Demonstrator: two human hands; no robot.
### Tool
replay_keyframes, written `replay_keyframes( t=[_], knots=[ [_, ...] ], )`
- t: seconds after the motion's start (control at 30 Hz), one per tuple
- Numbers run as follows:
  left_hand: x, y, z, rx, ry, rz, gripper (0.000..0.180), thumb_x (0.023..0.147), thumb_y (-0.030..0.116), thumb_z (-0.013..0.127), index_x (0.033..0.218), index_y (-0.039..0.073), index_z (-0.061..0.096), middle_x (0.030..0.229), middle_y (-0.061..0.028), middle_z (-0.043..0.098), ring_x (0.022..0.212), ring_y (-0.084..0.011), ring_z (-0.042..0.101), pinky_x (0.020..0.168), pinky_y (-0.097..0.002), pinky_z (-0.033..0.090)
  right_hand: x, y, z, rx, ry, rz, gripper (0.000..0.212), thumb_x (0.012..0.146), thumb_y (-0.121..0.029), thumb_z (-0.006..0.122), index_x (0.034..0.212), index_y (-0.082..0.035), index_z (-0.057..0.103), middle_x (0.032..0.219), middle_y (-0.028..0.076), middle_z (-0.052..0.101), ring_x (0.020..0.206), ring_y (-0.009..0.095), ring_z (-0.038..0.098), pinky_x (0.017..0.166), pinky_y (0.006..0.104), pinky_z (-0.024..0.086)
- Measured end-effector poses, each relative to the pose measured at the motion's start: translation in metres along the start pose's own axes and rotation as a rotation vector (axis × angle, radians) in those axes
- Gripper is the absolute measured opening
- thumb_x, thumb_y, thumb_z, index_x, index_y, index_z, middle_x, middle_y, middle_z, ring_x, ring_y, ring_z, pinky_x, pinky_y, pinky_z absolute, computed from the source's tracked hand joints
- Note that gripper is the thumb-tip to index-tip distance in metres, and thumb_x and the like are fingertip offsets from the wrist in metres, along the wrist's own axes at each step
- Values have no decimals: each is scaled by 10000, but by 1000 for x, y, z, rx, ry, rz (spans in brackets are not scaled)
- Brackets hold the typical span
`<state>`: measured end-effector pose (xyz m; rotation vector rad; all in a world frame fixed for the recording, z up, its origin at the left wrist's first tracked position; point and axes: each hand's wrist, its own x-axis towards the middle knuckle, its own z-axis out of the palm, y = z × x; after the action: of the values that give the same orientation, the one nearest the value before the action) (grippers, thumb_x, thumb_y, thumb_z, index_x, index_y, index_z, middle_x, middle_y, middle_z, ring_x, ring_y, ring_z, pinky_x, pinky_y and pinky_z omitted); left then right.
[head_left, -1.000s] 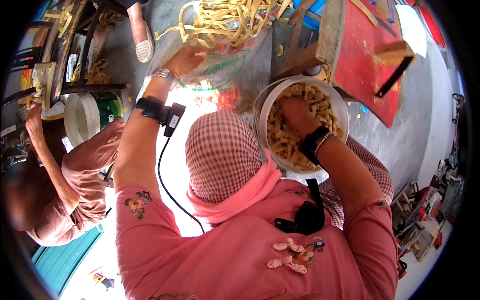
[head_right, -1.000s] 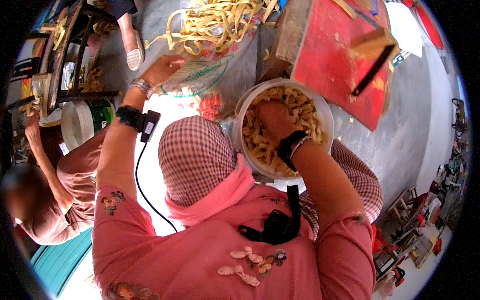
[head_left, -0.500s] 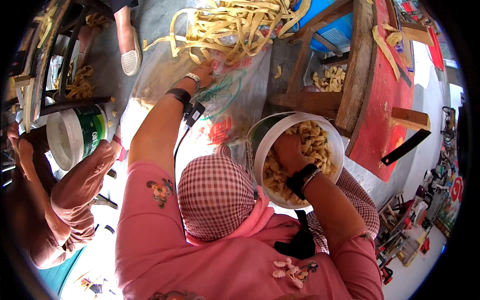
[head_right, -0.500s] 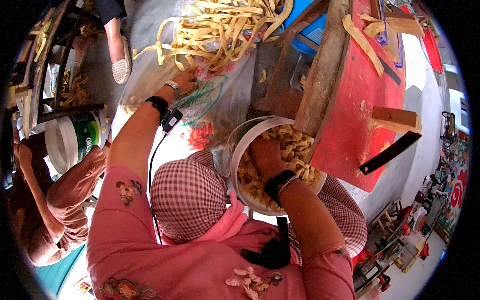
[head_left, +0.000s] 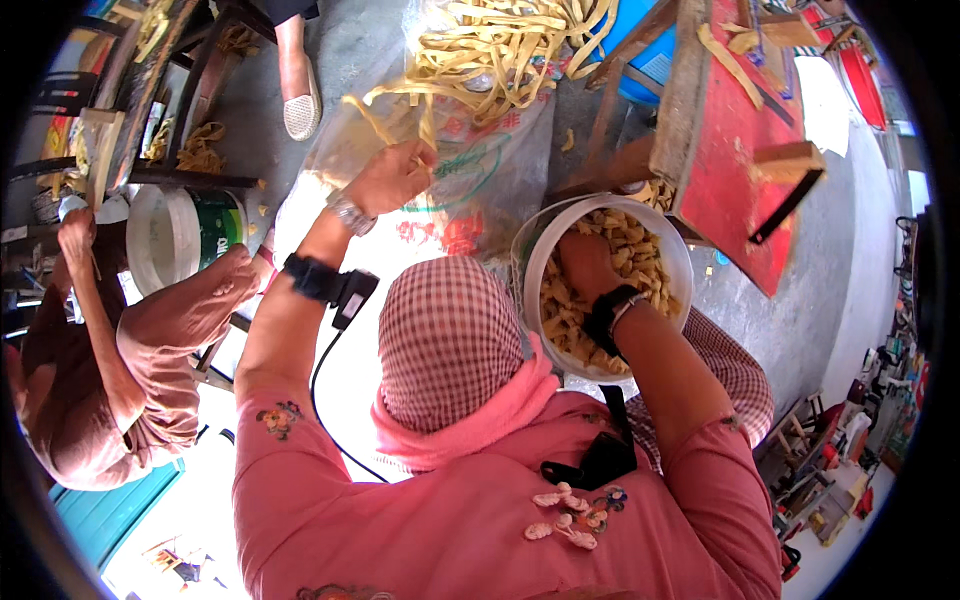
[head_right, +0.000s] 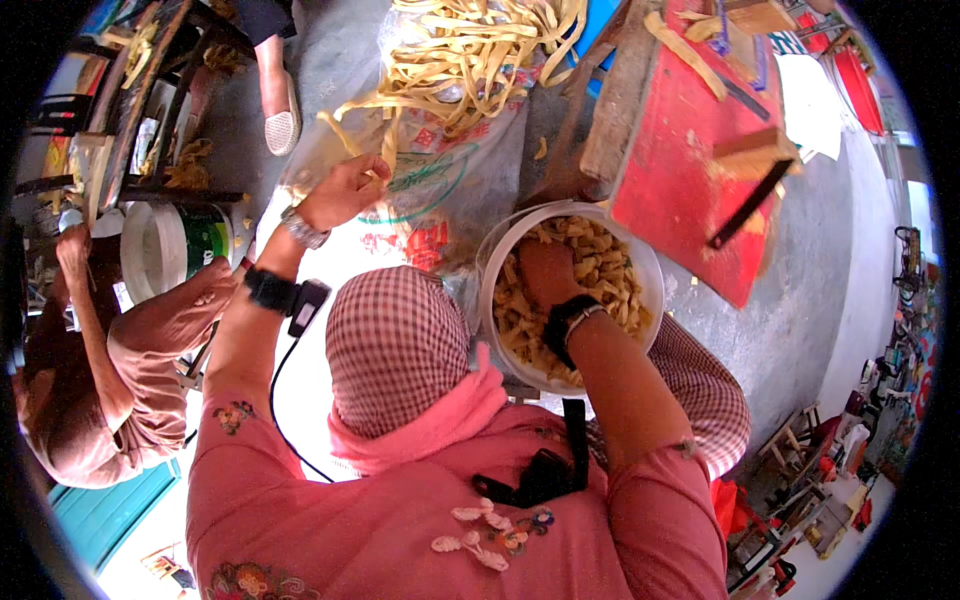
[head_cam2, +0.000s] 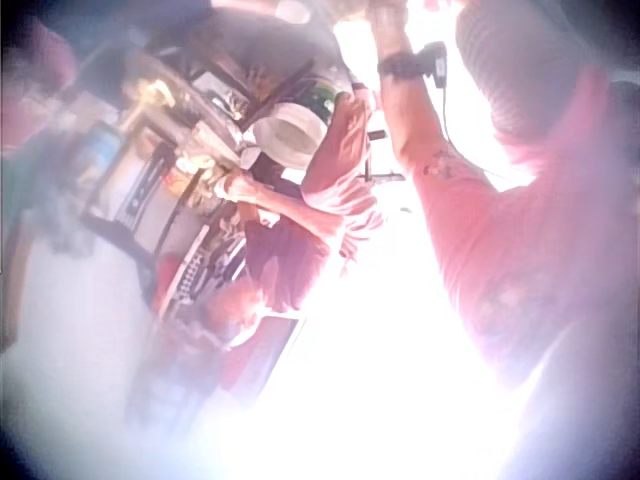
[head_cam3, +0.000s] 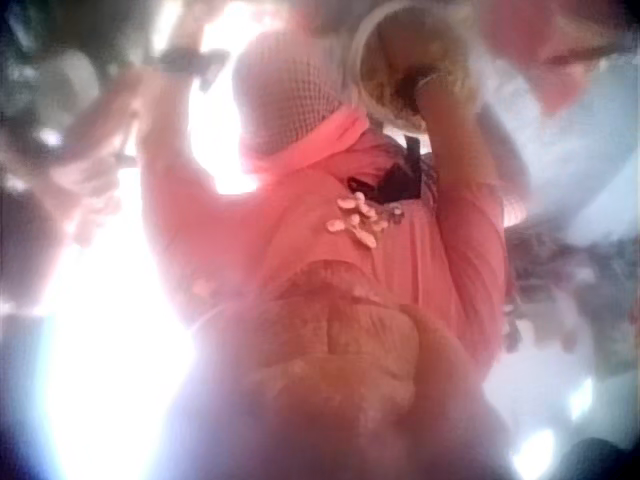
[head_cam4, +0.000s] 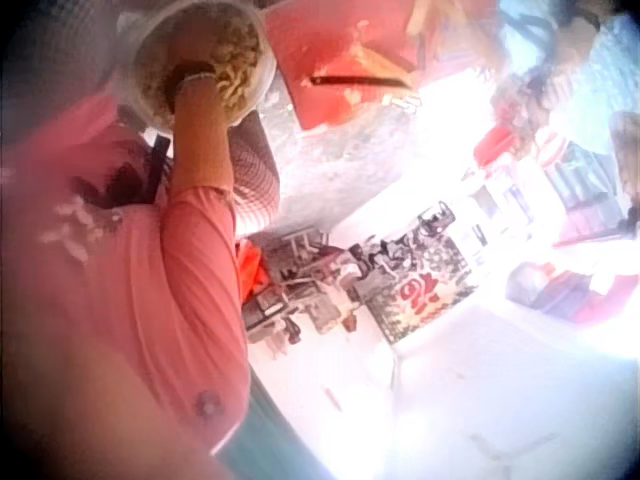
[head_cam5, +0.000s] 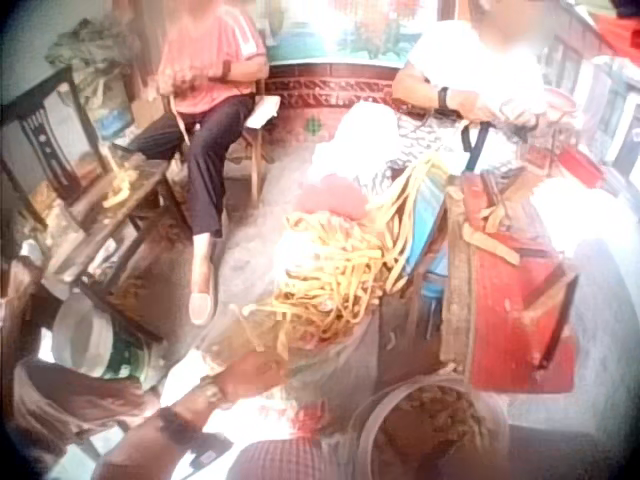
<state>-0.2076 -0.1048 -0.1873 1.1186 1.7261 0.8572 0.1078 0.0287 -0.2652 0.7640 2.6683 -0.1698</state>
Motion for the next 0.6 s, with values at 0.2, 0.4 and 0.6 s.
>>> replay_keyframes(
  t=[0.2, 0.4, 0.6],
  knots=[
    [-88, 128, -15, -520, -4, 226, 164, 910, 135, 585, 1046, 44, 579, 698, 60, 520, 584, -22, 486, 504, -171, 398, 1, 7, -27, 83, -102, -28, 245, 673, -148, 694, 893, -52, 642, 856, 170, 660, 819, 348, 643, 689, 424, 520],
    [-103, 193, -18, -809, 63, 487, 235, 950, 187, 504, 1096, 6, 542, 727, 22, 508, 500, -18, 325, 507, -170, 365, -19, 23, -48, 314, 8, -257, 293, 776, -140, 605, 1040, -15, 583, 896, 210, 632, 812, 380, 614, 701, 420, 495],
    [-109, 243, 13, -986, -59, 578, 229, 918, 158, 551, 1112, 38, 562, 877, -66, 616, 777, -146, 615, 671, -260, 523, -89, -16, -137, 1496, 5, -225, 523, 948, -451, 402, 1312, -76, 417, 773, 101, 629, 681, 203, 630, 623, 318, 507]
  ],
)
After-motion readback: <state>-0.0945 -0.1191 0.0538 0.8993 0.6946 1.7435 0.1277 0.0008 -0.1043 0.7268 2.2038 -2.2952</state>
